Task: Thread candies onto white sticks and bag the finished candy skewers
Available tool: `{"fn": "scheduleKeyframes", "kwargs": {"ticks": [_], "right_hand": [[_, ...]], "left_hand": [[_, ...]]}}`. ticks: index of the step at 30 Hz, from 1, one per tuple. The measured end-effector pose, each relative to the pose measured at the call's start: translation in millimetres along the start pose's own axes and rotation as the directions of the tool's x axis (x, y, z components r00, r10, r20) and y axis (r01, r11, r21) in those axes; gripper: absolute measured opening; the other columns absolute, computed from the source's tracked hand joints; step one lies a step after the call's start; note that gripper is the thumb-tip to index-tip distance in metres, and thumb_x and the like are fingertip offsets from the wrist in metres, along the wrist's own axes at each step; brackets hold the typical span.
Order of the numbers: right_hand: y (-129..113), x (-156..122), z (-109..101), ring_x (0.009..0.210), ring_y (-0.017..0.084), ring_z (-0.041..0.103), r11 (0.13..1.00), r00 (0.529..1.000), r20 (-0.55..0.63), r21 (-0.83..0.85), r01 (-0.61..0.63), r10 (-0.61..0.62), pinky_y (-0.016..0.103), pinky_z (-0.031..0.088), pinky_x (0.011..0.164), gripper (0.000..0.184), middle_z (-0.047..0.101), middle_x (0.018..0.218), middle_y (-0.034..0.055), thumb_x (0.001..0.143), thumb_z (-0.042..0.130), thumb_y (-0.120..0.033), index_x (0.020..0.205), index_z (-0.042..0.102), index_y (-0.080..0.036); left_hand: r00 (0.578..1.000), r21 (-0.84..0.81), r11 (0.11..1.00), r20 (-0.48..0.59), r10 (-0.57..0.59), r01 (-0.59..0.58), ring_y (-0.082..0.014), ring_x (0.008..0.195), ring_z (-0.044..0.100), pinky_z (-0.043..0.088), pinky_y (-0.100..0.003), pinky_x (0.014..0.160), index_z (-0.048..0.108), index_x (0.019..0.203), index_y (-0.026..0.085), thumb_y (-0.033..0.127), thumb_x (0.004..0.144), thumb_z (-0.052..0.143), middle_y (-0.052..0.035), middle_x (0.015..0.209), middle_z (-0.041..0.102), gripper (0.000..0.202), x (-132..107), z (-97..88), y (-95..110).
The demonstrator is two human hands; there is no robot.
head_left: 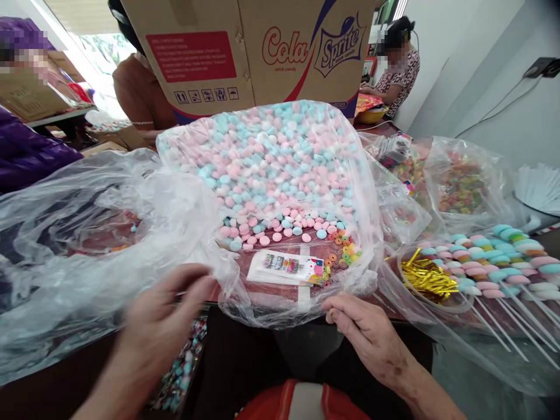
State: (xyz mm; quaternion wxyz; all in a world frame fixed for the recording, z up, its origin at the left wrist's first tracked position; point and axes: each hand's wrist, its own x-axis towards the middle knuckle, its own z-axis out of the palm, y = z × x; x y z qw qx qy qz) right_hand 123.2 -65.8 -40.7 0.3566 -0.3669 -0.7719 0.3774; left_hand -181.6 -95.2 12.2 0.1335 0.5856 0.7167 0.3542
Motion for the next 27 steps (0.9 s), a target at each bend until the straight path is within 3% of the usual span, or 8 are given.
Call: {"fn": "scheduleKeyframes", "kwargs": {"ticks": [2, 4, 8, 12, 17, 20, 25, 27], "right_hand": [[-2.2, -2.6, 4.1, 0.073, 0.012, 0.059, 1.0, 1.0, 0.023, -0.006, 0.002, -0.002, 0.021, 0.046, 0.067, 0.02, 0.062, 0.082, 0.0019, 0.095, 0.041, -0.018, 0.097, 0.061, -0.019], [-3.1, -6.8, 6.0, 0.072, 0.012, 0.059, 1.0, 0.999, 0.034, -0.024, 0.0, 0.001, 0.021, 0.045, 0.066, 0.02, 0.062, 0.081, 0.0018, 0.095, 0.041, -0.018, 0.095, 0.061, -0.019], [-0.9, -17.0, 6.1, 0.07, 0.012, 0.058, 0.997, 0.999, 0.036, -0.069, -0.021, 0.023, 0.022, 0.044, 0.064, 0.021, 0.06, 0.078, 0.0016, 0.096, 0.039, -0.018, 0.095, 0.06, -0.018], [3.8, -22.1, 7.6, 0.07, 0.012, 0.058, 0.995, 0.998, 0.033, -0.083, -0.055, 0.058, 0.022, 0.044, 0.063, 0.022, 0.059, 0.078, 0.0017, 0.096, 0.039, -0.019, 0.094, 0.06, -0.018], [2.4, -19.7, 12.1, 0.07, 0.012, 0.058, 0.996, 1.0, -0.004, -0.082, -0.019, 0.019, 0.021, 0.045, 0.064, 0.021, 0.06, 0.078, 0.0018, 0.095, 0.04, -0.017, 0.094, 0.061, -0.018], [-0.6, -17.9, 13.7, 0.07, 0.012, 0.058, 0.996, 1.0, -0.007, -0.092, -0.008, 0.008, 0.021, 0.045, 0.064, 0.021, 0.061, 0.077, 0.0018, 0.095, 0.04, -0.017, 0.092, 0.061, -0.018], [-1.0, -16.0, 9.9, 0.068, 0.013, 0.059, 0.997, 0.999, -0.026, -0.057, -0.042, 0.041, 0.022, 0.047, 0.062, 0.023, 0.062, 0.076, 0.002, 0.095, 0.039, -0.021, 0.091, 0.062, -0.019], [1.5, -12.9, 5.9, 0.068, 0.013, 0.059, 0.994, 0.989, -0.106, -0.024, -0.107, 0.104, 0.023, 0.048, 0.063, 0.022, 0.063, 0.077, 0.0021, 0.095, 0.04, -0.024, 0.095, 0.062, -0.019]], "left_hand": [[0.955, 0.055, 0.979, 0.237, 0.179, -0.197, -0.018, 0.08, 0.06, 0.046, -0.029, 0.072, 0.064, 0.088, 0.02, 0.037, 0.088, 0.053, -0.0012, 0.086, 0.067, 0.02, 21.9, 48.6, 27.4], [0.909, 0.221, 0.913, 0.324, 0.264, -0.344, -0.0217, 0.082, 0.059, 0.045, -0.033, 0.074, 0.061, 0.078, 0.017, 0.039, 0.087, 0.055, -0.0062, 0.083, 0.066, 0.024, 36.6, 91.7, 43.4], [0.859, 0.409, 0.786, 0.425, 0.285, -0.464, -0.026, 0.085, 0.059, 0.042, -0.037, 0.075, 0.061, 0.084, 0.015, 0.036, 0.085, 0.059, -0.0109, 0.088, 0.066, 0.021, 51.0, 134.9, 49.2], [0.816, 0.393, 0.757, 0.489, 0.309, -0.523, -0.0267, 0.086, 0.06, 0.04, -0.038, 0.077, 0.062, 0.082, 0.016, 0.026, 0.087, 0.053, -0.0095, 0.083, 0.067, 0.014, 57.1, 136.3, 46.7], [0.821, 0.405, 0.751, 0.479, 0.312, -0.522, -0.0299, 0.085, 0.06, 0.04, -0.04, 0.076, 0.062, 0.084, 0.014, 0.035, 0.086, 0.054, -0.013, 0.085, 0.066, 0.023, 56.5, 136.3, 47.9], [0.817, 0.388, 0.754, 0.473, 0.33, -0.53, -0.0304, 0.086, 0.059, 0.039, -0.041, 0.077, 0.061, 0.084, 0.014, 0.029, 0.086, 0.053, -0.0129, 0.085, 0.067, 0.017, 56.1, 140.5, 46.3], [0.799, 0.303, 0.777, 0.458, 0.389, -0.552, -0.023, 0.083, 0.059, 0.04, -0.035, 0.076, 0.059, 0.077, 0.017, 0.02, 0.09, 0.046, -0.0075, 0.081, 0.066, 0.019, 61.9, 139.6, 38.6], [0.796, 0.267, 0.786, 0.44, 0.415, -0.557, -0.0204, 0.08, 0.058, 0.041, -0.033, 0.073, 0.056, 0.075, 0.017, 0.022, 0.092, 0.045, -0.0053, 0.079, 0.064, 0.021, 62.7, 133.5, 38.9]]}}
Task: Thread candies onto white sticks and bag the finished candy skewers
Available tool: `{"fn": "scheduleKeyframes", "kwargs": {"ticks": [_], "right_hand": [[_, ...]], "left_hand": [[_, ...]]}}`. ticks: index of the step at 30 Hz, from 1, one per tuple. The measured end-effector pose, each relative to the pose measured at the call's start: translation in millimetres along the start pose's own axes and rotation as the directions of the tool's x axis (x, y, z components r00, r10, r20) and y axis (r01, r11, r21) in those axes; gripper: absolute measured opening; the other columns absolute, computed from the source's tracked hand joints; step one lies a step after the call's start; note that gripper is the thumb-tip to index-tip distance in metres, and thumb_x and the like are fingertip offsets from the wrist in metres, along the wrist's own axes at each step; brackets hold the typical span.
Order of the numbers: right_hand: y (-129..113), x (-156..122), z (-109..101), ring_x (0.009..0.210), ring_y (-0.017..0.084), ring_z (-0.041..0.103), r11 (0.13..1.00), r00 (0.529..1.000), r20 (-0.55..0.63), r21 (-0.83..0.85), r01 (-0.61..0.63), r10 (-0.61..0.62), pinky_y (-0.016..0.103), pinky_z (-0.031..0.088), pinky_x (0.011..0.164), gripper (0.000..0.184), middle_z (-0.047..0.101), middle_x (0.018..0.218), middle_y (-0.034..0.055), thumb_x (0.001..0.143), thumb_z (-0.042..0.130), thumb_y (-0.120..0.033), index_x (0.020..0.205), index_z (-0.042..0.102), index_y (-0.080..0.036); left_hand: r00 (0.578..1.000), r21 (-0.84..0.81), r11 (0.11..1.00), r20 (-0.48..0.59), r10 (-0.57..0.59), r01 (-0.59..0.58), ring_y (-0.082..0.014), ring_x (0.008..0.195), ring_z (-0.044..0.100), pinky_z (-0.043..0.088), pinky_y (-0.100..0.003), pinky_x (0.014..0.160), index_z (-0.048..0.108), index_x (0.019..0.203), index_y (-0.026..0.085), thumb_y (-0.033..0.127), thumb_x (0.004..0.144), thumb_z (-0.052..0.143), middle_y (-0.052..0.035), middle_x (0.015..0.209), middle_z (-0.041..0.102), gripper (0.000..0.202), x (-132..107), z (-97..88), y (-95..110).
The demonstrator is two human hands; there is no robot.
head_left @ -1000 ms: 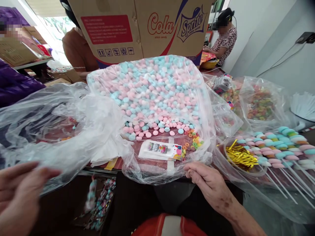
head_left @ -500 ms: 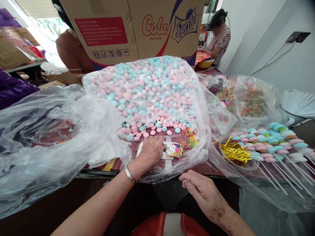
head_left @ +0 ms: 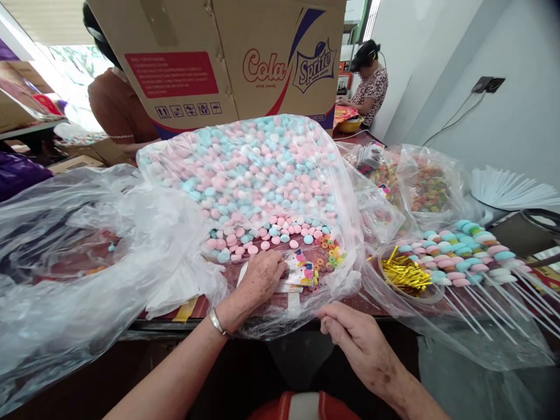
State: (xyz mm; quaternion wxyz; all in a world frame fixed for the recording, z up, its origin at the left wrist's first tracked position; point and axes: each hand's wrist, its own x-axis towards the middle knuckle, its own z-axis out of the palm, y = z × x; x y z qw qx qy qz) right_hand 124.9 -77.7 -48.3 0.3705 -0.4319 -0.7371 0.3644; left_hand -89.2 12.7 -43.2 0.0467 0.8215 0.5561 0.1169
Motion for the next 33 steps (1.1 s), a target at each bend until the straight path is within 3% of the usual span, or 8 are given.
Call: {"fn": "scheduleKeyframes", "kwargs": {"ticks": [6, 11, 18, 22, 26, 29, 31, 33], "right_hand": [[1.3, 29.3, -15.5, 0.077, 0.016, 0.059, 0.98, 0.921, -0.333, 0.072, -0.188, 0.201, 0.027, 0.051, 0.065, 0.043, 0.062, 0.104, 0.0089, 0.085, 0.058, -0.036, 0.122, 0.049, -0.016], [-6.1, 43.7, -24.9, 0.074, 0.015, 0.058, 0.954, 0.953, -0.159, 0.198, -0.224, 0.257, 0.024, 0.047, 0.065, 0.027, 0.064, 0.087, 0.0023, 0.086, 0.056, -0.036, 0.105, 0.059, -0.017], [1.8, 37.8, -27.9, 0.069, 0.013, 0.055, 0.914, 0.959, -0.148, 0.368, -0.174, 0.242, 0.022, 0.044, 0.061, 0.027, 0.062, 0.077, -0.0003, 0.091, 0.049, -0.039, 0.091, 0.062, -0.016], [5.8, 37.6, -28.9, 0.074, 0.015, 0.058, 0.965, 0.949, -0.232, 0.205, -0.166, 0.212, 0.025, 0.046, 0.068, 0.019, 0.064, 0.081, 0.0009, 0.09, 0.05, -0.031, 0.092, 0.064, -0.017], [7.1, 36.3, -32.2, 0.083, 0.017, 0.059, 1.0, 0.953, -0.301, -0.027, 0.008, -0.016, 0.029, 0.046, 0.078, 0.018, 0.066, 0.088, 0.004, 0.092, 0.047, -0.024, 0.094, 0.064, -0.019], [7.5, 33.3, -36.6, 0.083, 0.018, 0.058, 0.978, 0.955, -0.249, -0.172, 0.119, -0.16, 0.031, 0.046, 0.077, 0.021, 0.064, 0.086, 0.0054, 0.094, 0.042, -0.022, 0.093, 0.062, -0.02], [8.6, 30.7, -38.9, 0.081, 0.018, 0.056, 0.954, 0.947, -0.239, -0.258, 0.153, -0.216, 0.031, 0.045, 0.075, 0.022, 0.062, 0.083, 0.0054, 0.095, 0.04, -0.022, 0.092, 0.061, -0.019], [10.5, 28.0, -39.9, 0.078, 0.019, 0.053, 0.927, 0.932, -0.258, -0.339, 0.161, -0.257, 0.032, 0.043, 0.071, 0.023, 0.06, 0.078, 0.0052, 0.095, 0.039, -0.022, 0.087, 0.06, -0.019]], "left_hand": [[0.939, -0.12, 0.956, -0.255, 0.232, -0.269, -0.0185, 0.073, 0.049, 0.038, -0.032, 0.069, 0.051, 0.074, 0.019, 0.025, 0.095, 0.041, -0.0031, 0.074, 0.056, 0.024, -10.6, -21.5, 19.5], [0.843, 0.054, 0.912, -0.363, 0.397, -0.406, -0.0191, 0.068, 0.046, 0.035, -0.033, 0.066, 0.052, 0.072, 0.017, 0.021, 0.093, 0.047, -0.0036, 0.068, 0.053, 0.022, -12.1, -24.3, 40.0], [0.828, 0.205, 0.902, -0.36, 0.431, -0.38, -0.021, 0.07, 0.045, 0.034, -0.037, 0.069, 0.053, 0.074, 0.018, 0.019, 0.09, 0.051, -0.0043, 0.07, 0.053, 0.016, -7.3, -12.9, 43.1], [0.827, 0.155, 0.912, -0.384, 0.41, -0.38, -0.0221, 0.076, 0.051, 0.038, -0.039, 0.075, 0.054, 0.082, 0.018, 0.021, 0.09, 0.051, -0.0059, 0.076, 0.058, 0.009, -6.0, -9.2, 49.7], [0.803, 0.04, 0.92, -0.474, 0.361, -0.39, -0.0321, 0.114, 0.05, 0.035, -0.051, 0.095, 0.051, 0.113, 0.012, 0.024, 0.087, 0.056, -0.0197, 0.116, 0.059, 0.029, -2.1, -16.4, 60.7], [0.897, -0.207, 0.896, -0.3, 0.325, -0.394, -0.0239, 0.096, 0.059, 0.042, -0.041, 0.088, 0.058, 0.095, 0.018, 0.02, 0.089, 0.051, -0.0082, 0.094, 0.067, 0.01, 2.0, -24.8, 64.4], [0.968, -0.431, 0.867, -0.081, 0.237, -0.249, -0.0164, 0.07, 0.058, 0.044, -0.029, 0.068, 0.058, 0.077, 0.019, 0.024, 0.089, 0.05, -0.0002, 0.07, 0.062, 0.015, 4.1, -28.7, 64.5], [0.983, -0.563, 0.823, 0.096, 0.156, -0.076, -0.0128, 0.059, 0.051, 0.039, -0.024, 0.056, 0.056, 0.07, 0.019, 0.031, 0.089, 0.052, 0.0029, 0.062, 0.057, 0.023, 5.2, -29.8, 63.8]]}}
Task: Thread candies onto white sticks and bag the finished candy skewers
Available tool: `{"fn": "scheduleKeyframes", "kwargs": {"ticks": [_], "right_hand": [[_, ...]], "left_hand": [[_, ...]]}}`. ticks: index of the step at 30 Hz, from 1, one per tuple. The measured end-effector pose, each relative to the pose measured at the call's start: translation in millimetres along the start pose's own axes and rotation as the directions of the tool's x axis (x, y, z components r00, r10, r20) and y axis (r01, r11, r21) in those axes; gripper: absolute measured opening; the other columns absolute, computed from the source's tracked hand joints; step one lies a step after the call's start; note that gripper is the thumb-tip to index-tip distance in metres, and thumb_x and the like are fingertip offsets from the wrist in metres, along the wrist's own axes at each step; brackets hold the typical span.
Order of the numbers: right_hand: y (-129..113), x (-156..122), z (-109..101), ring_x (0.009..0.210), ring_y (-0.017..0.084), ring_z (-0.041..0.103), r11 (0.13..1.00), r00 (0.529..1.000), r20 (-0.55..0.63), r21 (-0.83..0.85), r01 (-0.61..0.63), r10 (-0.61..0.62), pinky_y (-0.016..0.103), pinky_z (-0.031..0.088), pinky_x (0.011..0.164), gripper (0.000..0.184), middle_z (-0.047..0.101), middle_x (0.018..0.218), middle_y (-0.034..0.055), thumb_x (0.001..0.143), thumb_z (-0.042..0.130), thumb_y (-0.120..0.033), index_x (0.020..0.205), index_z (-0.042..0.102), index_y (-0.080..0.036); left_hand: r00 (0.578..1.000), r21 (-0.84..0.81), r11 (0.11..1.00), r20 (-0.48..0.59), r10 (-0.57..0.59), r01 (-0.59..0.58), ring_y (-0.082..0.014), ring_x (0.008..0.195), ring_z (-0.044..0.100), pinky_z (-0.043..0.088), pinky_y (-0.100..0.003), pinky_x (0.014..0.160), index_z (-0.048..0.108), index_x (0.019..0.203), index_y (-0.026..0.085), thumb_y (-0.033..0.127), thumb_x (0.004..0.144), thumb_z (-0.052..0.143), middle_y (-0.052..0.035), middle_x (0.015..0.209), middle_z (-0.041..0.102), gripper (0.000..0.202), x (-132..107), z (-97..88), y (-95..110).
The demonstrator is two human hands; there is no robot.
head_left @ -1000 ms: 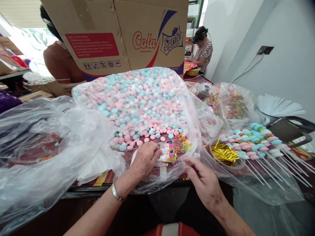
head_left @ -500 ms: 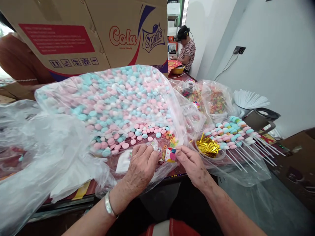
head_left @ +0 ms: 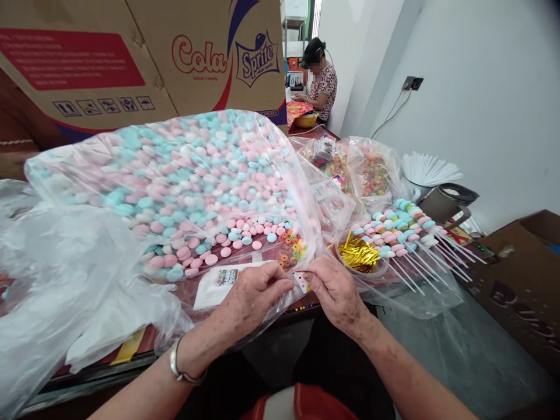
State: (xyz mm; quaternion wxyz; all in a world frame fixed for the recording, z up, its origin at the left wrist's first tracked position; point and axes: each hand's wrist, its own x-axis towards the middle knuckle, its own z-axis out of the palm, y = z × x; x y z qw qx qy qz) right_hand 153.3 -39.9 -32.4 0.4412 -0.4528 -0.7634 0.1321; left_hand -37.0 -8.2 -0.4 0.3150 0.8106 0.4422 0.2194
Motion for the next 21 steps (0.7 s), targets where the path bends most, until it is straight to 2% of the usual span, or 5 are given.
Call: {"fn": "scheduleKeyframes", "kwargs": {"ticks": [5, 13, 16, 18, 21], "right_hand": [[3.0, -4.5, -1.4, 0.063, 0.016, 0.043, 0.991, 0.996, -0.09, -0.135, 0.004, -0.016, 0.031, 0.034, 0.061, 0.037, 0.048, 0.062, 0.002, 0.098, 0.034, -0.029, 0.064, 0.048, -0.02], [-0.8, -5.1, -6.1, 0.054, 0.014, 0.04, 0.991, 0.99, -0.138, -0.132, -0.002, -0.017, 0.03, 0.032, 0.056, 0.046, 0.042, 0.053, -0.0008, 0.099, 0.031, -0.035, 0.057, 0.042, -0.022], [5.4, -11.6, -27.5, 0.066, 0.016, 0.051, 0.994, 0.984, -0.161, -0.063, -0.086, 0.075, 0.029, 0.04, 0.064, 0.033, 0.054, 0.068, 0.0027, 0.098, 0.035, -0.035, 0.074, 0.053, -0.02], [21.3, -20.2, -52.6, 0.078, 0.018, 0.056, 0.963, 0.935, -0.31, -0.149, -0.225, 0.171, 0.029, 0.043, 0.07, 0.021, 0.06, 0.083, 0.0059, 0.096, 0.039, -0.031, 0.092, 0.055, -0.019], [57.6, -39.5, -93.8, 0.084, 0.023, 0.056, 0.72, 0.857, -0.466, -0.514, -0.465, 0.221, 0.034, 0.044, 0.075, 0.019, 0.063, 0.092, 0.0114, 0.093, 0.042, -0.028, 0.097, 0.056, -0.016]], "left_hand": [[0.993, -0.153, 0.988, 0.115, 0.001, 0.016, -0.0109, 0.054, 0.044, 0.034, -0.023, 0.051, 0.052, 0.063, 0.019, 0.038, 0.092, 0.043, 0.0039, 0.056, 0.049, 0.036, 0.2, 7.1, -1.9], [0.998, -0.298, 0.955, 0.062, 0.025, -0.005, -0.0121, 0.053, 0.051, 0.04, -0.022, 0.05, 0.061, 0.072, 0.019, 0.033, 0.085, 0.054, 0.0018, 0.058, 0.059, 0.02, 1.4, 19.9, -4.8], [0.994, -0.183, 0.978, 0.009, 0.107, -0.104, -0.0137, 0.054, 0.056, 0.043, -0.023, 0.053, 0.065, 0.076, 0.022, 0.031, 0.089, 0.048, 0.0005, 0.061, 0.063, 0.024, -0.9, 20.6, -10.5], [0.989, -0.133, 0.98, -0.04, 0.141, -0.145, -0.0149, 0.058, 0.06, 0.045, -0.024, 0.055, 0.066, 0.082, 0.024, 0.03, 0.09, 0.047, 0.0, 0.067, 0.067, 0.022, -3.0, 20.3, -15.5], [0.983, -0.112, 0.978, -0.079, 0.167, -0.175, -0.0162, 0.063, 0.064, 0.047, -0.024, 0.057, 0.067, 0.083, 0.026, 0.029, 0.089, 0.05, 0.0, 0.072, 0.07, 0.018, -5.7, 19.3, -23.3]]}}
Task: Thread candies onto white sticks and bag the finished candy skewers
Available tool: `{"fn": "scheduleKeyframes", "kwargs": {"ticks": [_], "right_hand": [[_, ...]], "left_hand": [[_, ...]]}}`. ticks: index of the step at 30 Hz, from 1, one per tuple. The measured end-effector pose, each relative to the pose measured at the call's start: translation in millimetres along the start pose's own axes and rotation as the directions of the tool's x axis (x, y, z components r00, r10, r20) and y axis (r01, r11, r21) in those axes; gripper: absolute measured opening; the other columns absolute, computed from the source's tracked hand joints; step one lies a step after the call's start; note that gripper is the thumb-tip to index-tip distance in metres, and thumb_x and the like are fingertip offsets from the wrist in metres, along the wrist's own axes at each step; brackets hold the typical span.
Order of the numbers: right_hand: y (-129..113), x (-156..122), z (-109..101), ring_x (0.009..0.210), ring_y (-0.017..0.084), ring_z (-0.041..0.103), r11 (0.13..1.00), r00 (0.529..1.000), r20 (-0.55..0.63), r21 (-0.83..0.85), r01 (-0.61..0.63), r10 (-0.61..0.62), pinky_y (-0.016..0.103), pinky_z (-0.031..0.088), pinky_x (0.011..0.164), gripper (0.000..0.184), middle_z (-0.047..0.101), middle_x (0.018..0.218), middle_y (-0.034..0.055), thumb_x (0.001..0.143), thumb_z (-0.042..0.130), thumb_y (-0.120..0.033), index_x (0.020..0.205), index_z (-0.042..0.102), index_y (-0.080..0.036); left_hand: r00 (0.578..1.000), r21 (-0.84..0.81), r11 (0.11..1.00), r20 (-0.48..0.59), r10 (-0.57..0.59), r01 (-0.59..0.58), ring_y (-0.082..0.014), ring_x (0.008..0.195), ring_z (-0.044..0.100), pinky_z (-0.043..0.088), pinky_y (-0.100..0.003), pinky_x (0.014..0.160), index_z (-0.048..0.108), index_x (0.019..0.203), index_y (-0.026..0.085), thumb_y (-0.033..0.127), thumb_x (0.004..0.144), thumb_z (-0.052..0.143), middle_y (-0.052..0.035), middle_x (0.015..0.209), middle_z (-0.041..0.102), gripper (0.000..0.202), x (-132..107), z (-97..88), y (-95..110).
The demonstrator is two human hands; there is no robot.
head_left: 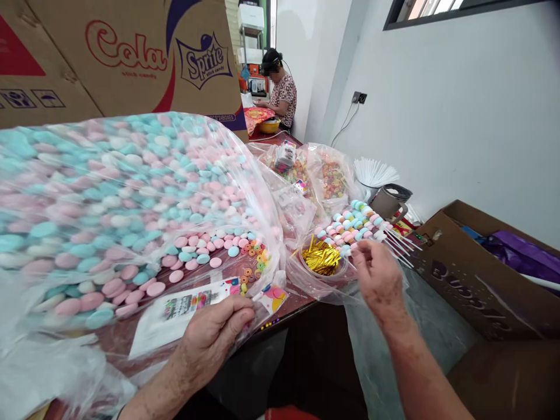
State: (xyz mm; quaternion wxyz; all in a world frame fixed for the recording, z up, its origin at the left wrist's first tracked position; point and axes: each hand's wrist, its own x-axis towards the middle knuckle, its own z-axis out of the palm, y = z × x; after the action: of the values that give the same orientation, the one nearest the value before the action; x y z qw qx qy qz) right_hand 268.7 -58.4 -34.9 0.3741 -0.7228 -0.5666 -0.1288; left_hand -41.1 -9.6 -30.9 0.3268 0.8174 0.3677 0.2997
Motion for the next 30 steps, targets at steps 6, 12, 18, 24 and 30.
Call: {"fn": "scheduleKeyframes", "kwargs": {"ticks": [6, 12, 18, 24, 30], "right_hand": [[63.4, -4.8, 3.3, 0.074, 0.026, 0.054, 0.868, 0.978, 0.205, -0.48, 0.124, -0.025, 0.036, 0.04, 0.068, 0.016, 0.064, 0.071, 0.0114, 0.086, 0.049, -0.021, 0.076, 0.061, -0.017], [72.9, -4.6, -5.7, 0.077, 0.026, 0.058, 0.868, 0.995, 0.095, -0.491, 0.072, -0.029, 0.037, 0.043, 0.072, 0.033, 0.066, 0.078, 0.0156, 0.094, 0.036, -0.023, 0.084, 0.066, -0.011], [48.6, -5.2, -30.6, 0.084, 0.022, 0.062, 0.99, 0.981, -0.156, 0.055, 0.127, -0.118, 0.035, 0.047, 0.08, 0.02, 0.067, 0.09, 0.0091, 0.09, 0.053, -0.027, 0.101, 0.066, -0.016], [-13.7, -1.7, -32.1, 0.078, 0.018, 0.058, 0.819, 0.886, 0.1, 0.44, 0.368, -0.452, 0.033, 0.045, 0.075, 0.018, 0.064, 0.086, 0.0036, 0.088, 0.055, -0.013, 0.103, 0.064, -0.02], [-23.2, 4.1, -19.7, 0.079, 0.018, 0.056, 0.749, 0.782, 0.126, 0.413, 0.518, -0.61, 0.035, 0.042, 0.075, 0.021, 0.067, 0.089, 0.0053, 0.088, 0.054, -0.009, 0.104, 0.063, -0.018]], "left_hand": [[0.998, -0.049, 0.999, -0.055, 0.001, -0.004, -0.0171, 0.067, 0.064, 0.049, -0.025, 0.062, 0.068, 0.08, 0.026, 0.027, 0.086, 0.056, -0.0002, 0.075, 0.07, 0.013, -4.4, -0.2, -10.1], [0.992, -0.157, 0.984, -0.076, -0.103, 0.09, -0.0167, 0.064, 0.061, 0.047, -0.026, 0.06, 0.068, 0.079, 0.023, 0.03, 0.086, 0.055, -0.0019, 0.069, 0.068, 0.016, -7.7, -5.9, -10.1], [0.973, -0.266, 0.937, 0.026, -0.229, 0.227, -0.0147, 0.062, 0.056, 0.043, -0.025, 0.058, 0.067, 0.074, 0.017, 0.033, 0.088, 0.052, -0.0037, 0.068, 0.066, 0.027, -10.9, -19.9, -7.8], [0.965, -0.311, 0.914, 0.078, -0.249, 0.261, -0.0122, 0.058, 0.049, 0.038, -0.023, 0.055, 0.065, 0.072, 0.017, 0.036, 0.087, 0.054, -0.003, 0.068, 0.066, 0.027, -19.0, -23.6, -16.2], [0.941, -0.325, 0.887, 0.192, -0.278, 0.328, -0.0122, 0.059, 0.048, 0.036, -0.024, 0.058, 0.069, 0.076, 0.017, 0.038, 0.089, 0.052, -0.003, 0.069, 0.068, 0.03, -21.4, -28.8, -15.0]]}}
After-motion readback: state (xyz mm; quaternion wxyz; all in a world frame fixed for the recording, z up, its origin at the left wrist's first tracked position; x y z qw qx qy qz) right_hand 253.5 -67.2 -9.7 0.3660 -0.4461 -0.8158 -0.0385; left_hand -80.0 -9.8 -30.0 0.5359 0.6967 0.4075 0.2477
